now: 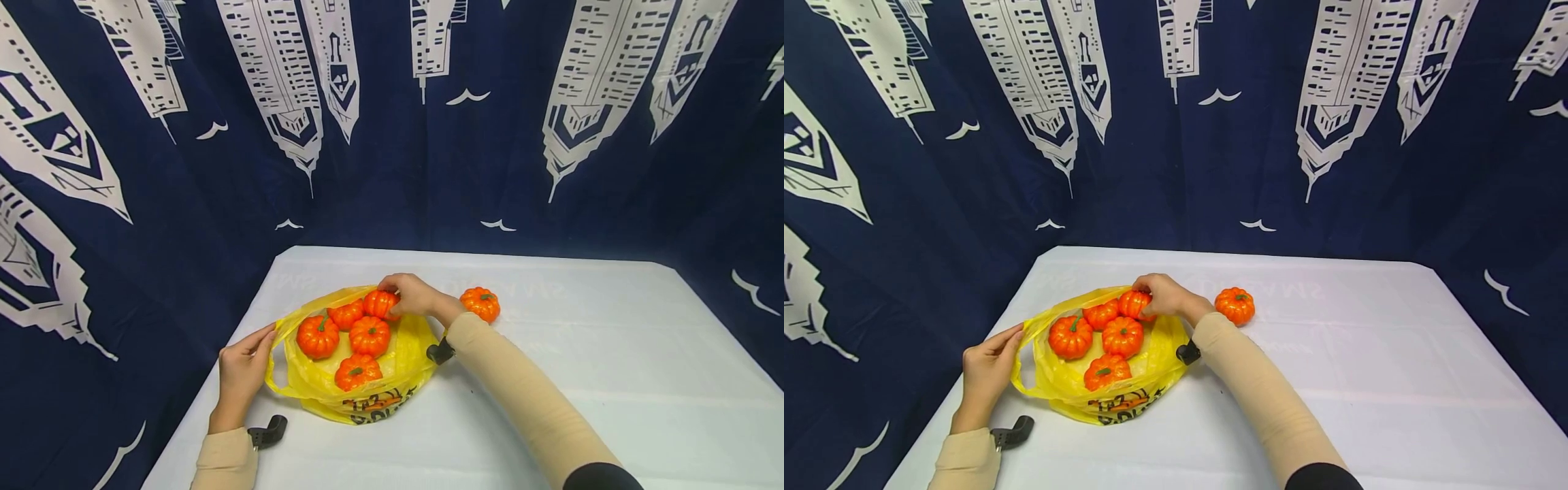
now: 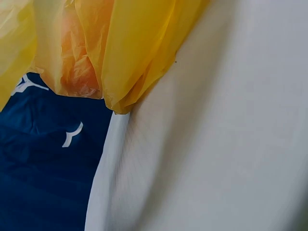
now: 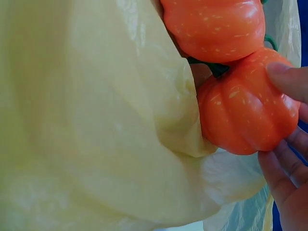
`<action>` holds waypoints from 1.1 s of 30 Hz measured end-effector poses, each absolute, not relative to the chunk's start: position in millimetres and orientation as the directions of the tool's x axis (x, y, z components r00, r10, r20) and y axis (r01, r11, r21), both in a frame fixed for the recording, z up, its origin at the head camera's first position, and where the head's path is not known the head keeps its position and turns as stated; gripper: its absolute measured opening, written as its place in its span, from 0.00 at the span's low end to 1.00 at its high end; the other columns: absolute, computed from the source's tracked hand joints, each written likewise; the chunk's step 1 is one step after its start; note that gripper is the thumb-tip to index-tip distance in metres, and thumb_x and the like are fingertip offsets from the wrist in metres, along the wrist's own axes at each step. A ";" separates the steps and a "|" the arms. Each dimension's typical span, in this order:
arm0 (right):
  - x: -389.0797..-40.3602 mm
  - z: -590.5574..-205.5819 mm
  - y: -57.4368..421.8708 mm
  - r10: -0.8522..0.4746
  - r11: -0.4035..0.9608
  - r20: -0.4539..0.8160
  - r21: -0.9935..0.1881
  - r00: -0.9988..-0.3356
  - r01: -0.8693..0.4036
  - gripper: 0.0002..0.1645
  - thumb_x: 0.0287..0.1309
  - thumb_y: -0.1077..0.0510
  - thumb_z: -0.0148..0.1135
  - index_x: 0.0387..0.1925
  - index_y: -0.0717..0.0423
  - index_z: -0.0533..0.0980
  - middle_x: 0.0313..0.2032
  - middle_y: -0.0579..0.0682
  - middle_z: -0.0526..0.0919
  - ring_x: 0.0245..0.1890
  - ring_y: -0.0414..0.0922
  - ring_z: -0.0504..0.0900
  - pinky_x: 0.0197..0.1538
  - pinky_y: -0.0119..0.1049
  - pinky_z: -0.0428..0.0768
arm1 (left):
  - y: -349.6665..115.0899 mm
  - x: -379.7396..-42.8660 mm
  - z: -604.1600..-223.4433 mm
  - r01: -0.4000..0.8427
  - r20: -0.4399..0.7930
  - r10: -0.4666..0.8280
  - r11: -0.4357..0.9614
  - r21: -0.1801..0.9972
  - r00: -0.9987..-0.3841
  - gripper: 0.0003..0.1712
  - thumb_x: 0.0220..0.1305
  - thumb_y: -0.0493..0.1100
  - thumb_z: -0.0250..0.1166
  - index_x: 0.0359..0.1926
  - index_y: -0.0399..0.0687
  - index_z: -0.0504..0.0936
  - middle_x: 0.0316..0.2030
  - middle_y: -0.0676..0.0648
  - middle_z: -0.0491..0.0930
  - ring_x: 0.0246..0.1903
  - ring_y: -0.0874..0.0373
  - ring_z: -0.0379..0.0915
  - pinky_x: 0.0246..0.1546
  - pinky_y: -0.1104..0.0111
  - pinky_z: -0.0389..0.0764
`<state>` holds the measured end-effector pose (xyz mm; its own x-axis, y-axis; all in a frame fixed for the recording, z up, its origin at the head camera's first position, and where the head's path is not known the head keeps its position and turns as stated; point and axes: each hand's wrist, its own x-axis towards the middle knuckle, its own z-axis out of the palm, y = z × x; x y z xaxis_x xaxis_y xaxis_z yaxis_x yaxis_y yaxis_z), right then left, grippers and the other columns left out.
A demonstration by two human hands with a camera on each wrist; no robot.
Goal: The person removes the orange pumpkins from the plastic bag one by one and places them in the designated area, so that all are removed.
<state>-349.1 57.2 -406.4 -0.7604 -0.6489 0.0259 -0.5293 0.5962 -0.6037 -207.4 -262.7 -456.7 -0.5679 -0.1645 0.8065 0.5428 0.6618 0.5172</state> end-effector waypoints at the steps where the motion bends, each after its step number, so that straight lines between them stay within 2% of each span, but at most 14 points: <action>1: -349.0 -406.3 57.0 -0.652 0.598 0.027 -0.597 -0.758 -0.535 0.29 0.50 0.68 0.73 0.56 0.60 0.77 0.54 0.56 0.83 0.55 0.51 0.80 0.61 0.41 0.81 | -263.1 -207.3 -456.8 0.543 0.808 -0.164 0.663 0.515 -0.566 0.13 0.50 0.22 0.72 0.38 0.32 0.89 0.32 0.34 0.88 0.40 0.87 0.74 0.39 0.91 0.74; 20: -348.5 -399.6 62.7 -0.681 0.625 -0.023 -0.540 -0.732 -0.564 0.32 0.53 0.68 0.69 0.62 0.59 0.76 0.58 0.56 0.81 0.56 0.52 0.79 0.61 0.42 0.81 | -262.6 -207.3 -456.6 0.545 0.803 -0.161 0.656 0.521 -0.574 0.12 0.50 0.21 0.71 0.38 0.30 0.88 0.32 0.32 0.87 0.39 0.87 0.73 0.39 0.91 0.74; 28: -349.1 -397.6 63.0 -0.687 0.630 -0.038 -0.530 -0.726 -0.568 0.30 0.52 0.68 0.69 0.59 0.57 0.76 0.56 0.55 0.82 0.54 0.52 0.80 0.56 0.38 0.83 | -262.7 -208.0 -456.5 0.542 0.805 -0.158 0.664 0.515 -0.572 0.12 0.50 0.21 0.72 0.38 0.30 0.89 0.32 0.33 0.87 0.40 0.88 0.73 0.39 0.91 0.74; 33: -346.1 -395.3 63.1 -0.687 0.636 -0.058 -0.529 -0.724 -0.561 0.28 0.53 0.68 0.69 0.58 0.56 0.76 0.55 0.55 0.83 0.54 0.52 0.81 0.56 0.39 0.83 | -262.2 -207.5 -457.2 0.538 0.800 -0.165 0.660 0.524 -0.577 0.12 0.50 0.21 0.72 0.38 0.31 0.89 0.32 0.33 0.87 0.40 0.88 0.73 0.39 0.91 0.74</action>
